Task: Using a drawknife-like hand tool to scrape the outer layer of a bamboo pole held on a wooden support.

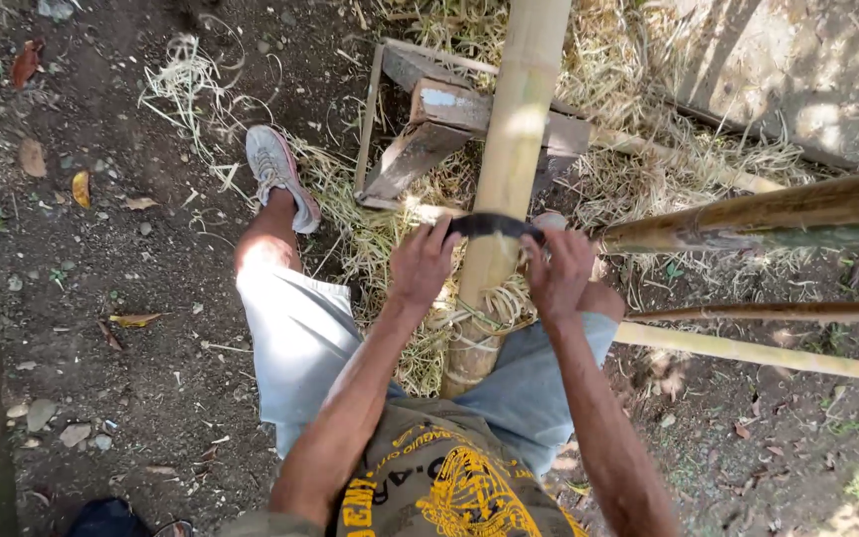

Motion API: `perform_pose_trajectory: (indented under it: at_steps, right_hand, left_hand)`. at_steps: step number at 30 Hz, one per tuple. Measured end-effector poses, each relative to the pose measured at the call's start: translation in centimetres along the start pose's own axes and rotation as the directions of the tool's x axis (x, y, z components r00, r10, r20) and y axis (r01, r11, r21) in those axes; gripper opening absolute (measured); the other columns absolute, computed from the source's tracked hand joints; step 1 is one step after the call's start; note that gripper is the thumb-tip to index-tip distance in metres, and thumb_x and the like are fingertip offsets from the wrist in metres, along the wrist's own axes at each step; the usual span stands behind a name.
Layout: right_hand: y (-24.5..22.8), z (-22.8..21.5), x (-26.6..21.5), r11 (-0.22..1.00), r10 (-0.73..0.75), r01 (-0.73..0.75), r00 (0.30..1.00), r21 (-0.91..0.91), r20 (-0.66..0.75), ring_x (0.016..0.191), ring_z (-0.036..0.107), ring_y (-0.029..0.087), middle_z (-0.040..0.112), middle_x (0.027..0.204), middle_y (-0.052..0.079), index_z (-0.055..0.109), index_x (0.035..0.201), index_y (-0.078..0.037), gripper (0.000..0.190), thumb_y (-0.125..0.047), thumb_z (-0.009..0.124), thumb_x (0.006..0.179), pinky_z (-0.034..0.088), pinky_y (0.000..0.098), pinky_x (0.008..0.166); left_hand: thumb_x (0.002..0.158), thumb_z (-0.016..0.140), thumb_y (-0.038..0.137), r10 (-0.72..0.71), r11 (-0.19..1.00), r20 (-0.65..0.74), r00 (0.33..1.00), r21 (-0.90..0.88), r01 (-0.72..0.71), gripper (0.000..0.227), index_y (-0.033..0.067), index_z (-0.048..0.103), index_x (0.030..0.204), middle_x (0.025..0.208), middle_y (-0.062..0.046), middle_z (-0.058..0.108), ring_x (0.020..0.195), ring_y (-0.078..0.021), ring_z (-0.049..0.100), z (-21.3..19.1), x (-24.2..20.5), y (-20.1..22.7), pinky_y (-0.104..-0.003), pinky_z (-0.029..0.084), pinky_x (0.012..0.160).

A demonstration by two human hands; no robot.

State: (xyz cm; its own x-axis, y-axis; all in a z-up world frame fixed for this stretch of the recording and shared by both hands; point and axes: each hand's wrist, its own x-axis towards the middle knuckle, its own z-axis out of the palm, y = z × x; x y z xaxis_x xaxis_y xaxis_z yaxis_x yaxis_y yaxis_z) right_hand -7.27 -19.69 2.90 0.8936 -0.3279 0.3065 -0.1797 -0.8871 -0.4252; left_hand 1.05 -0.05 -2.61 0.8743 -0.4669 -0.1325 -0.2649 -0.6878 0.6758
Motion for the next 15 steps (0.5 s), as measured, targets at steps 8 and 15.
perform_pose_trajectory:
  at_steps: [8, 15]
  right_hand:
    - [-0.2, -1.1, -9.1, 0.995, 0.098, -0.095, 0.991, -0.038, 0.096, 0.087, 0.057, 0.028, 0.064, 0.097, 0.009, 0.069, 0.116, -0.005, 0.031, -0.019, 0.076, 0.089, 0.04, 0.0422, 0.079]
    - [-1.1, -2.6, -9.5, 0.997, 0.065, -0.069, 0.99, 0.025, 0.129, 0.101, 0.06, 0.032, 0.066, 0.107, 0.009, 0.068, 0.116, -0.009, 0.04, -0.004, 0.071, 0.077, 0.041, 0.0426, 0.084]
  left_hand:
    - [0.102, 0.061, 0.033, 0.032, 0.998, -0.008, 0.999, 0.049, -0.031, 0.038, 0.0072, 0.067, 0.13, 0.095, -0.014, 0.07, 0.07, -0.0272, 0.068, -1.3, -7.7, -0.1, -0.039, 0.057, 0.056]
    - [0.097, 0.067, 0.033, -0.012, 1.0, -0.05, 0.999, 0.019, 0.013, 0.035, 0.01, 0.07, 0.124, 0.098, -0.013, 0.072, 0.077, -0.0338, 0.071, -0.4, -10.2, -0.3, -0.043, 0.058, 0.062]
